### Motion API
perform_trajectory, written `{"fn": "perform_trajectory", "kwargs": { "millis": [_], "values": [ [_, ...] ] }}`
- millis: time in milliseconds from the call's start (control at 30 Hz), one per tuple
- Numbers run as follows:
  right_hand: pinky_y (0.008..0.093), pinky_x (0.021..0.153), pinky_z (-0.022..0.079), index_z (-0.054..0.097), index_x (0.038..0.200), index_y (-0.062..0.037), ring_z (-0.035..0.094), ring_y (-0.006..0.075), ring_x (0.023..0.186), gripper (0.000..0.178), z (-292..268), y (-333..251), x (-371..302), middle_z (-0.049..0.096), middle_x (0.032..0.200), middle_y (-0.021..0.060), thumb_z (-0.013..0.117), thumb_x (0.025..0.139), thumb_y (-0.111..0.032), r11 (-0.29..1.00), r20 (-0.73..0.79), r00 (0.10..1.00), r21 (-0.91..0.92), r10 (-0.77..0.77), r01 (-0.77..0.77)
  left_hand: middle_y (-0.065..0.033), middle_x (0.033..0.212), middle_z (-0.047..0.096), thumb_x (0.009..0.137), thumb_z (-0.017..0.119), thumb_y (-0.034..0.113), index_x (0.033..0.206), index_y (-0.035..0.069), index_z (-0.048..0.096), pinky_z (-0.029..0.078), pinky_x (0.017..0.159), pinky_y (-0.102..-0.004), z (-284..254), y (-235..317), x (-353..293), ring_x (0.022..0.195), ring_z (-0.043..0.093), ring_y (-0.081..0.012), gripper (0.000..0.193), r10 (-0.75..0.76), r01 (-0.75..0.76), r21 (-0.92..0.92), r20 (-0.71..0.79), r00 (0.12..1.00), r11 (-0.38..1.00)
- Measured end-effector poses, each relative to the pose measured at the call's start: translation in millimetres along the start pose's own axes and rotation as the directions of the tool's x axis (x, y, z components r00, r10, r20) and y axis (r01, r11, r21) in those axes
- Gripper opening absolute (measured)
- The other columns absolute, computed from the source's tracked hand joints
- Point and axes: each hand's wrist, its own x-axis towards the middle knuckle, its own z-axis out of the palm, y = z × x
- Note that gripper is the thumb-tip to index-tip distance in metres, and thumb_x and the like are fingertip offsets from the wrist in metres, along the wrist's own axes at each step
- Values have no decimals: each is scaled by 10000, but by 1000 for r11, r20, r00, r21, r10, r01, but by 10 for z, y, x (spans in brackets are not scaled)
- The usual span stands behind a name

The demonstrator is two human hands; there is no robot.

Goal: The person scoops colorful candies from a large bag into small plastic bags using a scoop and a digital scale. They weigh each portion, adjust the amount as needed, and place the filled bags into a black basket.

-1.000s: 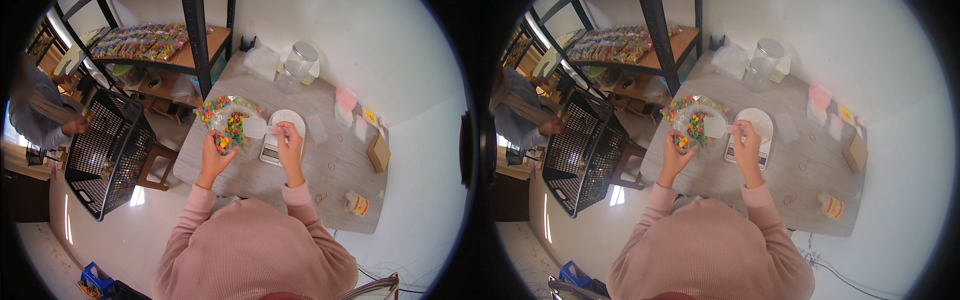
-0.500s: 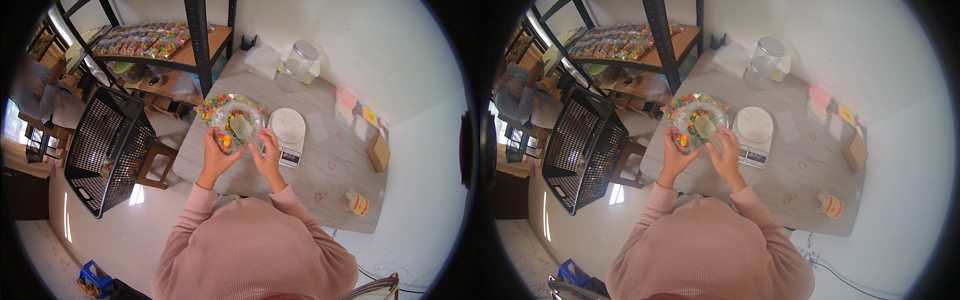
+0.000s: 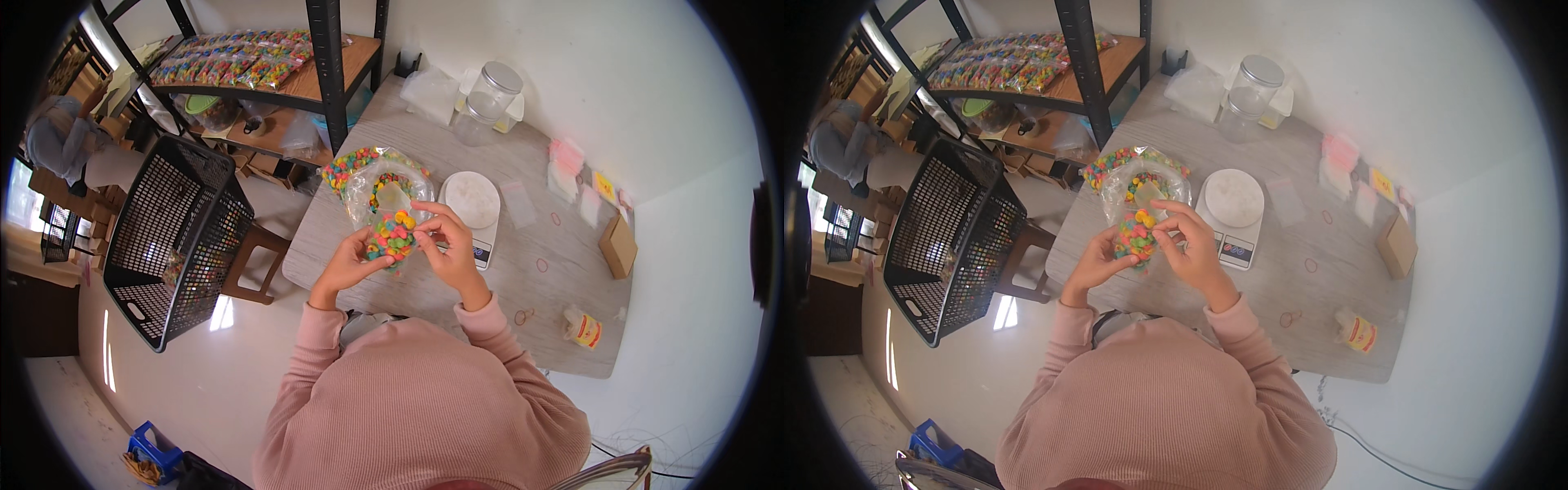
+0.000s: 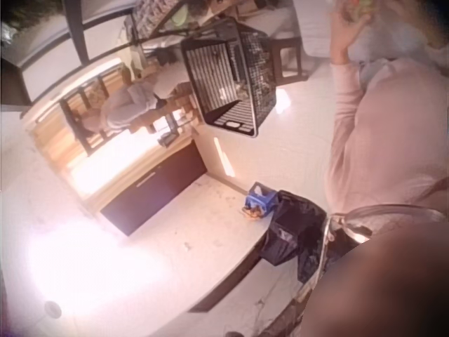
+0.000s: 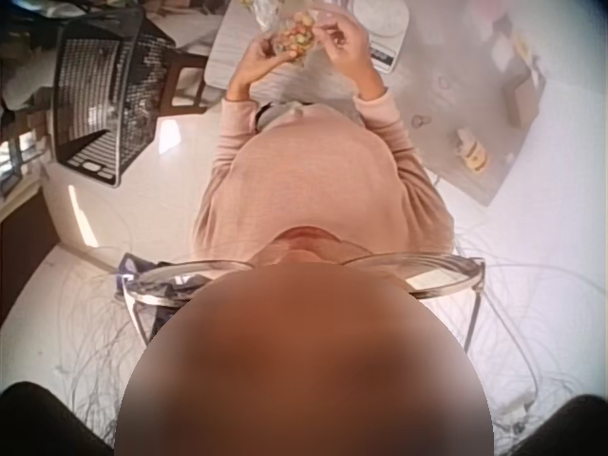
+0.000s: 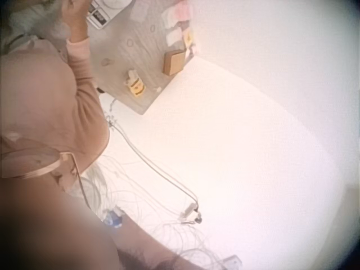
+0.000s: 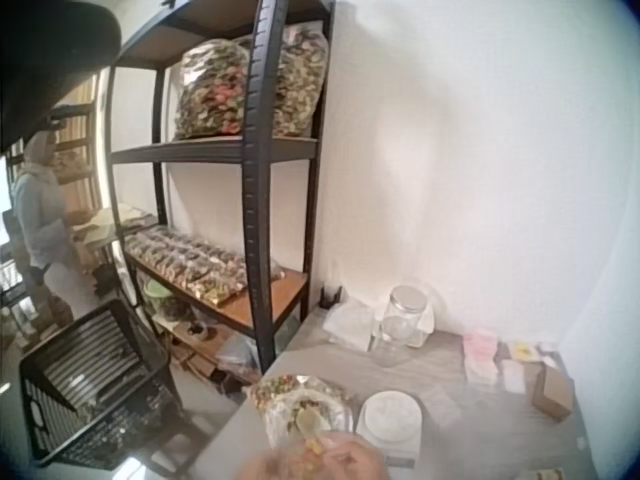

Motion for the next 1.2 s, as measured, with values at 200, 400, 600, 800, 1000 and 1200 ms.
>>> {"fn": "perform_trajectory", "kwargs": {
  "millis": [200,400,600,800,1000,1200],
  "values": [
    [241,611,501,561,786,0,607,161,819,23,-79,-14,46,608,1034,126,580,780,-10,999,50,997,-11,-51,52,-59,1008,602,734,696,31,1139,-18,472,469,812,-273,48,-67,20,926,577,-118,466,90,-90,4,-27,996,996],
    [247,645,502,545,780,6,616,172,765,32,-111,-12,64,616,1001,122,576,769,9,991,92,990,-74,-108,115,-57,1018,593,742,692,41,1133,-16,474,464,822,-268,117,-114,36,938,570,-115,451,58,-60,-33,-57,997,998],
    [251,663,498,538,783,7,625,176,761,41,-159,-14,68,624,991,116,577,768,7,984,125,987,-133,-98,114,-57,1018,593,750,683,39,1150,2,467,468,824,-270,115,-101,58,942,572,-125,457,0,-1,-24,-7,1000,1000],
    [264,684,493,551,798,-2,634,197,774,53,-164,1,65,631,989,109,590,762,-4,969,157,979,-189,-130,159,-57,1010,592,733,699,61,1163,20,460,459,808,-275,141,-129,57,960,551,-130,494,-25,20,-102,-51,998,995],
    [270,681,492,580,816,-3,636,204,772,59,-149,-5,69,637,972,112,596,760,-3,970,134,982,-188,-131,155,-51,1072,554,738,699,84,1189,31,436,451,820,-280,114,-120,76,993,528,-129,525,141,-136,173,-19,990,975],
    [278,666,489,580,791,7,632,214,747,39,-140,8,62,641,916,112,600,758,5,985,153,983,-122,-104,123,-56,1082,545,735,709,97,1175,37,443,461,794,-285,226,-65,77,939,547,-123,518,113,-113,0,-54,992,994]
  ]
}}
